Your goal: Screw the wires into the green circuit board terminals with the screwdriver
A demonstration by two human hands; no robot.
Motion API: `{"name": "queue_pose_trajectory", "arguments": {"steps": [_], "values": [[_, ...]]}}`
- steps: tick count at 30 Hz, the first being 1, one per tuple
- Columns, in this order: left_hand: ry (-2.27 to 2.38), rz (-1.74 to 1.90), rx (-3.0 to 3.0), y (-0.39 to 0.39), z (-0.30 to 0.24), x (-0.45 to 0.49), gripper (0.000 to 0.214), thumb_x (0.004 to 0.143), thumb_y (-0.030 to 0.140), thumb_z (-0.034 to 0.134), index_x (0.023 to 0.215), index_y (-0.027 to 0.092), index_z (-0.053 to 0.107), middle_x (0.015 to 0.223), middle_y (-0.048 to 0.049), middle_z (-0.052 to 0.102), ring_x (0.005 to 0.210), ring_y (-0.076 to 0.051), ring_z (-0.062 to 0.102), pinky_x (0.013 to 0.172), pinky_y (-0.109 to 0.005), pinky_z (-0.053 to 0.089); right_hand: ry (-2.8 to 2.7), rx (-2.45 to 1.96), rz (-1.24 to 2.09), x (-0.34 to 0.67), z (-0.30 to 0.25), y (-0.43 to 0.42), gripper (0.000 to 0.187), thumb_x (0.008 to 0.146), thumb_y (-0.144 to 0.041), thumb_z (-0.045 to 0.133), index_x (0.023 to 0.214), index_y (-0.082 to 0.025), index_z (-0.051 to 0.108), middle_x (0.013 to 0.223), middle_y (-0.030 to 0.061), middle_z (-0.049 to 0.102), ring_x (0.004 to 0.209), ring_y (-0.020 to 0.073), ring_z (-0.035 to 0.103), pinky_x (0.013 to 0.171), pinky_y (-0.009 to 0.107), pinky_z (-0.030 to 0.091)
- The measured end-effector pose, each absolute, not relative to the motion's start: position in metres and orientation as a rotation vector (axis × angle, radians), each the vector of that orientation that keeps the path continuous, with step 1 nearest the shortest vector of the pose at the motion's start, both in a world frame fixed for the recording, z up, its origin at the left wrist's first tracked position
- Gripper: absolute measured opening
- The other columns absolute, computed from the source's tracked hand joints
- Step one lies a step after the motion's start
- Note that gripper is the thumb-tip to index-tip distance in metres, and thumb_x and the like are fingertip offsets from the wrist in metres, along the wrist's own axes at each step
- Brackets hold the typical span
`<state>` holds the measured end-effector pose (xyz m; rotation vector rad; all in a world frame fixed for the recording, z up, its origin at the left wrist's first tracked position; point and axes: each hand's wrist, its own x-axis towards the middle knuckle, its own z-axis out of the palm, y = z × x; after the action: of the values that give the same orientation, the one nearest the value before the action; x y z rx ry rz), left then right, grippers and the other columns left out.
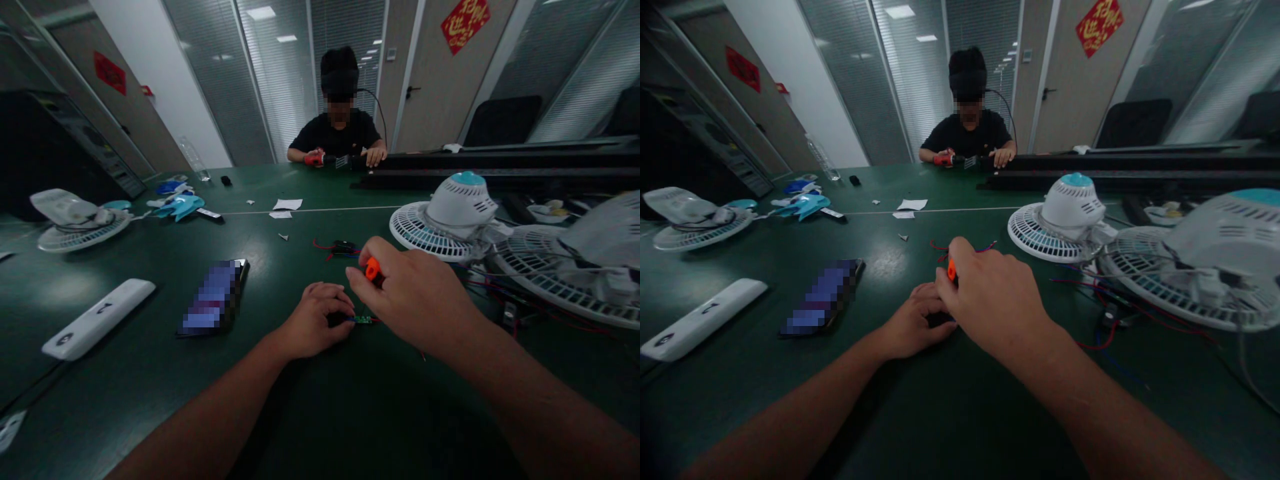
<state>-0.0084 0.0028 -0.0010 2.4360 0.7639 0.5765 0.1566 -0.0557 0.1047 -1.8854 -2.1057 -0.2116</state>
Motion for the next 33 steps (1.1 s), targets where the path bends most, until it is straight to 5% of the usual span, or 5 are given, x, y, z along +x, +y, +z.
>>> {"name": "queue_pose_trajectory", "arguments": {"steps": [9, 17, 33], "values": [[0.735, 0.589, 2.534, 0.0007, -0.002, -0.0054, 0.019, 0.084, 0.028, 0.065, 0.102, 0.024, 0.072, 0.111, -0.0049, 0.068, 0.113, -0.025, 0.056, 0.103, -0.048, 0.034, -2.085, -1.867, -0.184, 0.1552, 0.1087, -0.0544, 0.046, 0.097, -0.054, 0.026, 0.08, -0.024, 0.057, 0.054, 0.0016, 0.06, 0.053, 0.0234, 0.06, 0.046, 0.028, 0.023], [0.752, 0.561, 2.523, 0.0021, -0.0012, -0.005, 0.018, 0.084, 0.028, 0.065, 0.099, 0.025, 0.073, 0.111, -0.0047, 0.068, 0.117, -0.027, 0.054, 0.104, -0.05, 0.032, -2.034, -1.894, -0.248, 0.1569, 0.1066, -0.0516, 0.021, 0.09, -0.035, 0.046, 0.091, -0.022, 0.063, 0.063, 0.0046, 0.068, 0.055, 0.024, 0.062, 0.047, 0.03, 0.025], [0.75, 0.539, 2.505, 0.0033, -0.0004, -0.0052, 0.02, 0.084, 0.028, 0.065, 0.102, 0.024, 0.072, 0.112, -0.0047, 0.068, 0.116, -0.026, 0.055, 0.105, -0.049, 0.033, -2.057, -1.803, -0.136, 0.1562, 0.1072, -0.0534, 0.025, 0.088, -0.027, 0.049, 0.106, -0.014, 0.058, 0.076, 0.0082, 0.072, 0.064, 0.0254, 0.066, 0.052, 0.031, 0.036]]}}
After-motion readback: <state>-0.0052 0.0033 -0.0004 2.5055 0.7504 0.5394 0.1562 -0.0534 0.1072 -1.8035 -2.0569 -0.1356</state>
